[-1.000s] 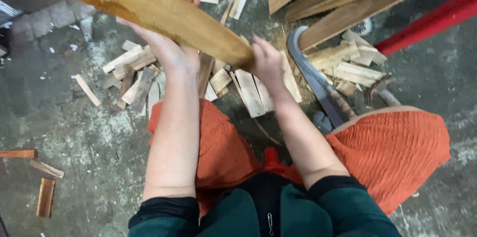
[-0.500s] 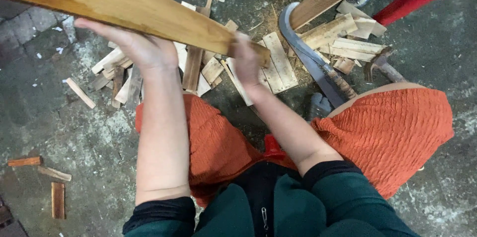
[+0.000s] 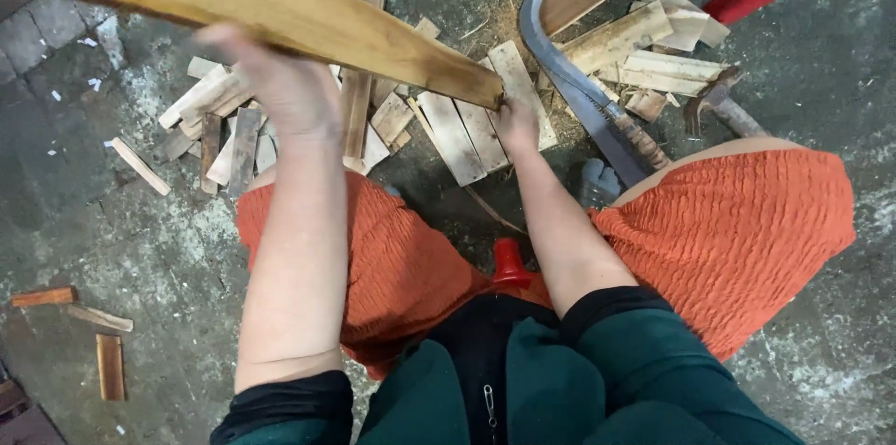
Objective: The person smooths a wooden plank using a sanding block and a hand saw. They hold the plank with their left hand and rub the sanding block along its length, then use the saw to scrape the surface, repeating these actions to refine the wood.
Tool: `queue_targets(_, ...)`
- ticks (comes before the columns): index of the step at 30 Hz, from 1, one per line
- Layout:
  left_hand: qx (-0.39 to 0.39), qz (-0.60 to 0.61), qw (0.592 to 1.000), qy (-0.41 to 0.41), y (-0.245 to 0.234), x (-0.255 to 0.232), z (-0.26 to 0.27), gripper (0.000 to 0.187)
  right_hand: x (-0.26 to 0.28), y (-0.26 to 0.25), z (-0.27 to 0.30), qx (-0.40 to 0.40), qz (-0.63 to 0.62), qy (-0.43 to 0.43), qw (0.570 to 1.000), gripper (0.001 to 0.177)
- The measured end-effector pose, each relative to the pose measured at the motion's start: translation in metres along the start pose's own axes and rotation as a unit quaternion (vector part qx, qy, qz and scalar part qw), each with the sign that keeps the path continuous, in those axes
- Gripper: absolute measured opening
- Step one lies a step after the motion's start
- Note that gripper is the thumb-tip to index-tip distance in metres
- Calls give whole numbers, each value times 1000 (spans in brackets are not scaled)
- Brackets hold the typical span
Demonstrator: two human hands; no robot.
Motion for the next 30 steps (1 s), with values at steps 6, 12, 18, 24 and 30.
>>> queue_targets(6, 10, -399, 898, -183, 0, 73, 36, 49, -29, -18, -63, -242, -197, -209, 927, 23)
queue_targets(12, 215, -356, 897, -149, 37, 61, 30, 31, 80, -84, -2, -233, -269, -303, 884, 26)
queue_targets(18, 274, -336, 901, -19, 53, 21, 16, 43, 198, -99, 130, -13, -112, -517, 848, 47)
queue_targets(24, 366, -410, 832, -72, 103, 15, 35, 38, 238, -75, 196, 25, -88, -393, 915, 56)
queue_targets(30, 321, -472, 820, 38, 94, 2, 30, 59, 224, -80, 189, -81, -339, -333, 876, 40)
Point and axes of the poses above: each hand's wrist, its own z-axis away from the middle knuckle, its own y-axis out of the palm, x = y × z, the point moved 9 cm from there along -z, towards the middle knuckle, and after that the axes turned 8 degrees about x, right-handed, at the moved point
